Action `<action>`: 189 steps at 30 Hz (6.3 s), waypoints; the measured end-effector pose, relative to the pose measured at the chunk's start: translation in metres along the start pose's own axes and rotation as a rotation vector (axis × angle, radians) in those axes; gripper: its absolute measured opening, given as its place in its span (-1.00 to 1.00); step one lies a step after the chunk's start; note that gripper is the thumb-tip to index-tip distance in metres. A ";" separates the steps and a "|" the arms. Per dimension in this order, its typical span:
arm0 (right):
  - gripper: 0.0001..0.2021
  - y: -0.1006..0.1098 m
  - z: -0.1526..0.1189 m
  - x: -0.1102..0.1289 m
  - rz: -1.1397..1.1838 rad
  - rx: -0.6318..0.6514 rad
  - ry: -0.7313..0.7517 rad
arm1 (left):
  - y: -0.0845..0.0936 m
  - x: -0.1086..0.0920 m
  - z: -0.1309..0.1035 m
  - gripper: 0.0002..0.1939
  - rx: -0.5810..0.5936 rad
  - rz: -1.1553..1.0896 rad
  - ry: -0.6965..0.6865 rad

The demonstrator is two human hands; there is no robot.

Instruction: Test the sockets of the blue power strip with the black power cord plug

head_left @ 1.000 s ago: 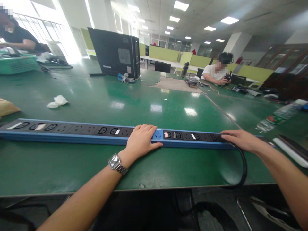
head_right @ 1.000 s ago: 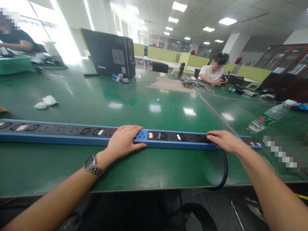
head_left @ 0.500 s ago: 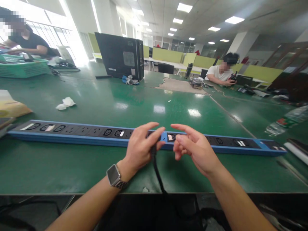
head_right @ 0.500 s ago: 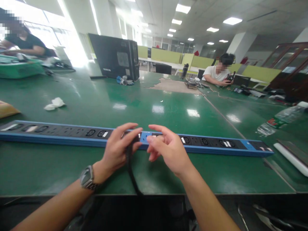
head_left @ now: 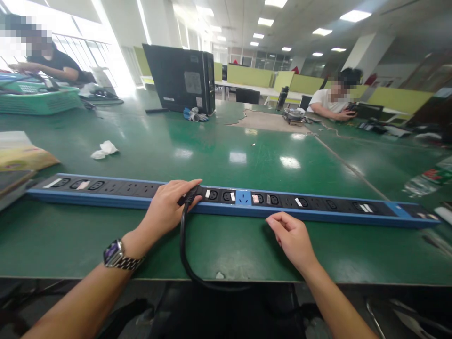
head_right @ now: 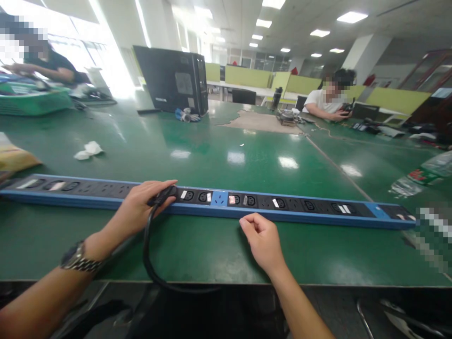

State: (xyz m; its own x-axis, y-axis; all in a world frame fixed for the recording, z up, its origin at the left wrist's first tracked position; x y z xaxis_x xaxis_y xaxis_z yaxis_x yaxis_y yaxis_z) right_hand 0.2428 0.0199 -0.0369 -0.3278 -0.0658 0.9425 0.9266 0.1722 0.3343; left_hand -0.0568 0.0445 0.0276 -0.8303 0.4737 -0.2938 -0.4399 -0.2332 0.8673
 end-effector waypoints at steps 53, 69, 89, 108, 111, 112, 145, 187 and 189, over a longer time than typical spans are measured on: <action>-0.67 0.078 0.049 0.069 -0.977 0.013 -0.041 | -0.065 -0.107 0.064 -0.69 0.196 -0.001 -0.131; -0.63 0.155 0.010 0.117 -1.009 -0.373 -0.003 | -0.066 -0.105 0.064 -0.71 0.175 0.006 -0.129; -0.60 0.232 0.021 0.007 -1.132 0.066 -0.097 | -0.065 -0.106 0.061 -0.74 0.134 0.005 -0.137; -0.61 0.064 0.025 0.134 -0.713 0.160 0.104 | -0.039 -0.139 0.042 -0.43 -0.140 -0.164 -0.273; -0.55 0.005 0.018 0.135 -0.548 0.252 0.164 | -0.025 -0.138 0.025 -0.58 -0.222 -0.133 -0.372; -0.50 -0.003 0.016 0.132 -0.482 0.250 0.178 | -0.018 -0.129 0.018 -0.66 -0.267 -0.128 -0.364; -0.58 -0.069 -0.023 0.088 0.256 0.268 0.101 | 0.049 -0.065 -0.028 -0.54 -0.365 -0.032 -0.256; -0.59 -0.031 -0.024 0.010 -0.060 0.084 0.073 | -0.042 -0.082 0.057 -0.74 0.169 -0.256 -0.125; -0.58 -0.031 -0.024 0.010 -0.049 0.089 0.074 | -0.046 -0.083 0.058 -0.73 0.179 -0.224 -0.137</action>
State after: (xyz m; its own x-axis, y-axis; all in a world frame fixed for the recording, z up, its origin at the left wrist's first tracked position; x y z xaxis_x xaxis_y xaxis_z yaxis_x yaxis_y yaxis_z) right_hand 0.2148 -0.0094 -0.0378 -0.3551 -0.1484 0.9230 0.8886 0.2532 0.3825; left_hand 0.0525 0.0652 0.0357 -0.6603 0.6089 -0.4396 -0.5294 0.0378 0.8475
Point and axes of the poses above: each hand's wrist, its own z-axis towards the middle knuckle, its own y-axis out of the back of the hand, x = y × z, the point moved 8 cm from there along z, towards the middle knuckle, and after that the axes turned 11 degrees about x, right-handed, at the moved point
